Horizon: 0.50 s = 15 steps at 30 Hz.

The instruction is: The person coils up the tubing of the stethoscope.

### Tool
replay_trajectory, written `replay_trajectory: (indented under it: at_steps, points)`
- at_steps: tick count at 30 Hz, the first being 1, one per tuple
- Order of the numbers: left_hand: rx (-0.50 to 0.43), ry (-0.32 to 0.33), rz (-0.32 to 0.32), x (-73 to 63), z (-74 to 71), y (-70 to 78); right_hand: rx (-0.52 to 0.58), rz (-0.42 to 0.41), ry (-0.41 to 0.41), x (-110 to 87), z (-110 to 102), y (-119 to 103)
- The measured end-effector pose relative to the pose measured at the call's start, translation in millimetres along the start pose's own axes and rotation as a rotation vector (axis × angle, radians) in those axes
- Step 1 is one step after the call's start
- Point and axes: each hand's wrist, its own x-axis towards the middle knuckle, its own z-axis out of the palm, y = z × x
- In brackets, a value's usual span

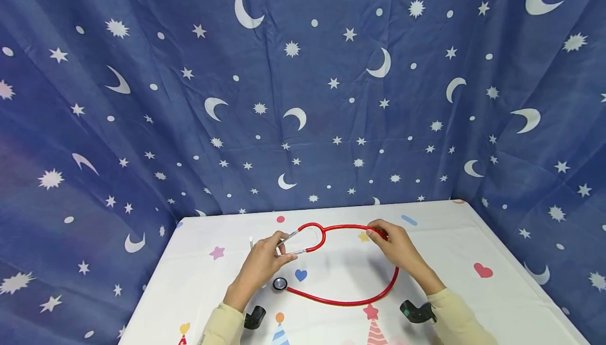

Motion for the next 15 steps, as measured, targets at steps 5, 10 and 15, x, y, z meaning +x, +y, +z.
replay_trajectory:
  at_steps: [5, 10, 15]
  points:
    - [0.022, -0.002, 0.015, 0.6, 4.0, 0.0, 0.008, -0.133, 0.047, -2.1, -15, -10]
    - [-0.024, -0.036, 0.047, -0.5, 5.7, 1.9, -0.021, -0.294, 0.149, -1.9, -28, -22]
    - [-0.062, -0.071, 0.08, -2.2, 6.0, 6.8, 0.005, -0.388, 0.233, 1.7, -33, -29]
